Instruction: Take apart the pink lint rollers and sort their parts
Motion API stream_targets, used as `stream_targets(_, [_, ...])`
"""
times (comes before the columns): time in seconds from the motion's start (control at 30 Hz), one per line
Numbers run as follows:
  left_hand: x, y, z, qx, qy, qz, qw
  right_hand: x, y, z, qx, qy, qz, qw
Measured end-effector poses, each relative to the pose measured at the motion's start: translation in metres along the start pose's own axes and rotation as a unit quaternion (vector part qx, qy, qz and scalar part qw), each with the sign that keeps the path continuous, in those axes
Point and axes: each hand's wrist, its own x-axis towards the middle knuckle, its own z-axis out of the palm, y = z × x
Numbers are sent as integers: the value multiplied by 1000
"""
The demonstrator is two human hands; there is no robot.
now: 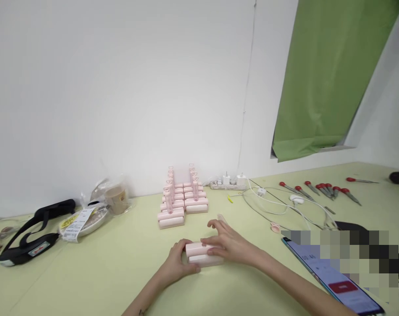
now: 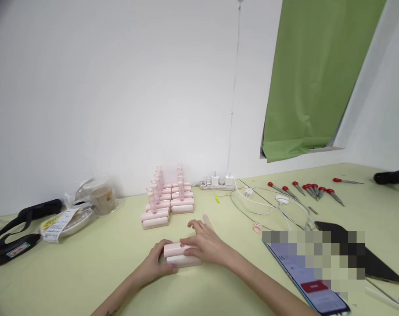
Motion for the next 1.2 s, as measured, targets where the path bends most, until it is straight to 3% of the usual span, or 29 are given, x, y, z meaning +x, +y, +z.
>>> stream_targets(0.1, [-1,3,1,4,1,5,1000,-4,24,-26,-97,50,107,988])
stream_targets(0.17, [-1,4,1,10,2,7,1000,-12,50,-47,-170,30,241,955])
stream_targets(0.23, [-1,5,2,18,2,5,1000,-24,77,-63,-195,24,328,924])
stream_targets(0.33, [-1,6,1,24,-1,2,1000,-43,108,-67,-200,14,422,884])
stream_targets(0.43, [-1,6,1,23,4,-1,1000,-54,120,-57,-180,16,457,871])
stream_targets(0.57, [-2,5,2,19,0,0,1000,-49,110,-45,-122,56,417,899])
stream_targets(0.73, [-2,4,2,25,3,2,1000,-17,89,-31,-53,91,329,938])
stream_targets(0.83, [-2,4,2,28,3,4,1000,5,85,-15,-54,72,325,941])
stream_targets(0.93, [-3,5,2,29,8,6,1000,18,81,-5,-59,15,310,949])
stream_targets(1.03, [-3,5,3,30,15,8,999,23,69,-14,-51,-43,245,967])
stream_targets(1.2, [-3,4,4,39,23,15,999,34,31,-52,-75,-119,97,985])
